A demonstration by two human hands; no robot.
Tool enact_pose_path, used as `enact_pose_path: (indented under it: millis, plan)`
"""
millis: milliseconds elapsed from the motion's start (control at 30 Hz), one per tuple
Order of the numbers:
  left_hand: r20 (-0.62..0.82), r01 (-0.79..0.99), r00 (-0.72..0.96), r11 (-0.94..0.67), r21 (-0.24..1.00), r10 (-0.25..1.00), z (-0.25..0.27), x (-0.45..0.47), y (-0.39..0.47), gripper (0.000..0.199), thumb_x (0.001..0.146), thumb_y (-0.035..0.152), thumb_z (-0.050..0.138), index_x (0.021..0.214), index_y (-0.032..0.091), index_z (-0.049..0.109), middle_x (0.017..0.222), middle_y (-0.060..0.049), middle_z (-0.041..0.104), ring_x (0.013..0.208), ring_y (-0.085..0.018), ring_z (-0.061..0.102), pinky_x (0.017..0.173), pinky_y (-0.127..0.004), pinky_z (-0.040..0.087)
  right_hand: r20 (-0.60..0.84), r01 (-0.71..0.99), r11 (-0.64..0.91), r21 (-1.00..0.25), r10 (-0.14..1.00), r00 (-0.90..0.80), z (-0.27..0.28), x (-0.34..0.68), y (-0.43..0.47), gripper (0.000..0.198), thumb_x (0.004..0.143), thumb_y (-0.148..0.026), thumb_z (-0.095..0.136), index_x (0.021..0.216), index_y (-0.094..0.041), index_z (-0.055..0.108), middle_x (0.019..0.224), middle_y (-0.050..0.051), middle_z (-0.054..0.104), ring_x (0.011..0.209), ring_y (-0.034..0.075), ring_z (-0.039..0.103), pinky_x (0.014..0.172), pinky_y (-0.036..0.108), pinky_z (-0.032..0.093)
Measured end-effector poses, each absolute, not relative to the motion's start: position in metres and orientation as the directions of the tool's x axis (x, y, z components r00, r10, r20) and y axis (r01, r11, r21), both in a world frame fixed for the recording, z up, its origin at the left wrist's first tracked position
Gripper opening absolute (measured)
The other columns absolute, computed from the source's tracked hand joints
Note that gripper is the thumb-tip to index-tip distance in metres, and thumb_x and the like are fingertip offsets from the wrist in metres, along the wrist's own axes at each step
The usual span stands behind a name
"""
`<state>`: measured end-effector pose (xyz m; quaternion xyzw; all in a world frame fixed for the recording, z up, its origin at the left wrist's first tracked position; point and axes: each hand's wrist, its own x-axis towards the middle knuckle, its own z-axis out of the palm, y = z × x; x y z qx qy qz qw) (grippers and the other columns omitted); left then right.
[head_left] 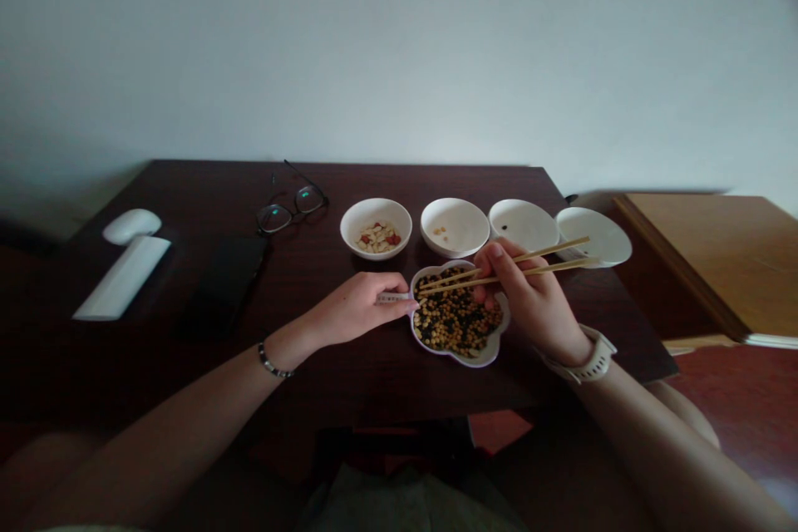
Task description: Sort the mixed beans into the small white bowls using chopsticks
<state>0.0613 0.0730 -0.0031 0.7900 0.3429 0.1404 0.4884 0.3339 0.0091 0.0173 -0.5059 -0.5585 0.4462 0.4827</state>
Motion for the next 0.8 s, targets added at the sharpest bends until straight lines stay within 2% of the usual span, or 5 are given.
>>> enact_pose_path:
  millis: [133,467,667,800]
  plan:
    - [-0.121,0.41,0.723,-0.281,0.868,0.68,-0.003,0.061,0.073,0.035,0.104,0.052,0.067,0.097,0.018,0.072,0.083,0.0,0.068,0.075,-0.015,0.059,0.067,-0.025,0.041,0.045,0.128,0.051,-0.99,0.997,-0.055,0.022,0.334,0.009,0.044,0.11,-0.062,0.056,0.088,-0.025,0.06,0.065,0.0,0.067,0.051,0.015,0.058,0.049,0.029,0.042]
    - [-0.124,0.42,0.721,-0.288,0.861,0.682,-0.001,0.062,0.074,0.036,0.103,0.054,0.067,0.097,0.018,0.072,0.082,0.0,0.068,0.073,-0.015,0.058,0.066,-0.026,0.041,0.082,0.173,0.097,-0.98,0.993,-0.088,0.02,0.328,0.008,0.048,0.109,-0.064,0.056,0.083,-0.025,0.06,0.065,0.001,0.068,0.052,0.016,0.058,0.052,0.03,0.045]
    - [-0.122,0.42,0.722,-0.292,0.859,0.681,-0.003,0.061,0.073,0.035,0.104,0.052,0.067,0.096,0.018,0.071,0.081,0.001,0.066,0.072,-0.014,0.056,0.066,-0.025,0.04,0.024,0.073,0.026,-0.997,0.999,-0.03,0.025,0.34,0.009,0.044,0.11,-0.061,0.058,0.085,-0.024,0.06,0.061,0.0,0.064,0.048,0.014,0.052,0.045,0.027,0.037]
    - [-0.113,0.41,0.723,-0.291,0.865,0.682,-0.004,0.061,0.073,0.036,0.104,0.053,0.067,0.095,0.018,0.071,0.08,0.001,0.065,0.074,-0.015,0.057,0.065,-0.025,0.039,-0.052,0.004,-0.052,-0.999,0.996,-0.068,0.026,0.348,0.009,0.045,0.108,-0.062,0.06,0.084,-0.024,0.06,0.059,-0.001,0.059,0.045,0.013,0.047,0.043,0.026,0.034]
